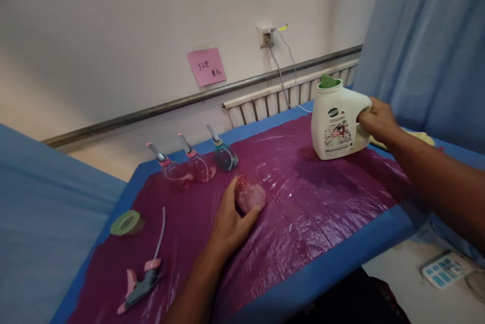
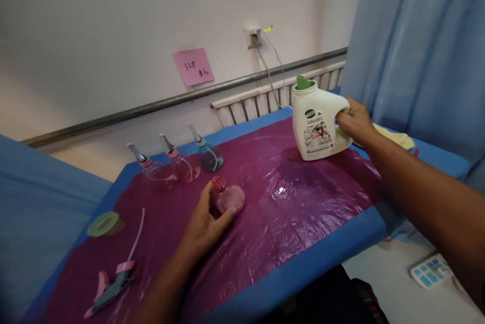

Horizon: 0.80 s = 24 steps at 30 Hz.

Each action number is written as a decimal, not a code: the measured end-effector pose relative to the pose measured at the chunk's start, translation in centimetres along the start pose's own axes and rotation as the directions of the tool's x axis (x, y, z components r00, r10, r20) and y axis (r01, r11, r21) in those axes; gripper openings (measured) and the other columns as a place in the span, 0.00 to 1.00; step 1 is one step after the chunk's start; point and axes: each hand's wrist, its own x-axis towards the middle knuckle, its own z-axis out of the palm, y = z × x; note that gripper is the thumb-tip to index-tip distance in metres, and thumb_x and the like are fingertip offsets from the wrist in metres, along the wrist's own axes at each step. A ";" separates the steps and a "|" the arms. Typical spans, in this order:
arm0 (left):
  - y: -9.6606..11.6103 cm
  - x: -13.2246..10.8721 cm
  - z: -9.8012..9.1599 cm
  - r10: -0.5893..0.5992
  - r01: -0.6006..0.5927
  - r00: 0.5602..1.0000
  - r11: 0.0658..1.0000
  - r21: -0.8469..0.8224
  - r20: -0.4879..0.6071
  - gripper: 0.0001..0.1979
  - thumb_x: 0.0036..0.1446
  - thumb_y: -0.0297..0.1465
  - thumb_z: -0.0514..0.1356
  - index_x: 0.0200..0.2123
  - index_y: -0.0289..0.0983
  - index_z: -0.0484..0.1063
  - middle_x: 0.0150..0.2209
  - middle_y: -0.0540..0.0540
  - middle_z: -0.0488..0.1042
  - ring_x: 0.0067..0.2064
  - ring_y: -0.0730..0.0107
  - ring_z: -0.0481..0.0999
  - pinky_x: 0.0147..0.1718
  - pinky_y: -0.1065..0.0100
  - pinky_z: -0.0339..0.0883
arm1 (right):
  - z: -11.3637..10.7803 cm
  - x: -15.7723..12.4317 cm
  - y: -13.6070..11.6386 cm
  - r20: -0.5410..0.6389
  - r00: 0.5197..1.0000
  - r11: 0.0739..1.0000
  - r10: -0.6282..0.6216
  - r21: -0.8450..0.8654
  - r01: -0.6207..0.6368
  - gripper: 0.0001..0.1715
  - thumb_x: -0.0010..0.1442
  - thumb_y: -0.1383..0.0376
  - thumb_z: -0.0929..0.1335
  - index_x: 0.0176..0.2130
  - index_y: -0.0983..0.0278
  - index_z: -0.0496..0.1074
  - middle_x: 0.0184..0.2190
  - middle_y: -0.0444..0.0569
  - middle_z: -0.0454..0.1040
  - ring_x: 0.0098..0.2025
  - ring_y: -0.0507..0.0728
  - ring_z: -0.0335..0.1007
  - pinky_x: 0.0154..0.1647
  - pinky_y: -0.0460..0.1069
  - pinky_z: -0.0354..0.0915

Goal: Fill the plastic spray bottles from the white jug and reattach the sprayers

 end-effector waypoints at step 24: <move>0.5 -0.5 0.2 0.004 -0.003 1.000 0.999 -0.036 0.024 0.49 0.62 0.42 0.72 0.80 0.43 0.53 0.76 0.34 0.67 0.76 0.39 0.69 0.75 0.39 0.65 | 4.2 -0.1 -11.0 0.326 0.906 0.961 -0.271 0.039 0.273 0.09 0.60 0.69 0.72 0.41 0.67 0.83 0.39 0.48 0.85 0.40 0.55 0.76 0.42 0.50 0.68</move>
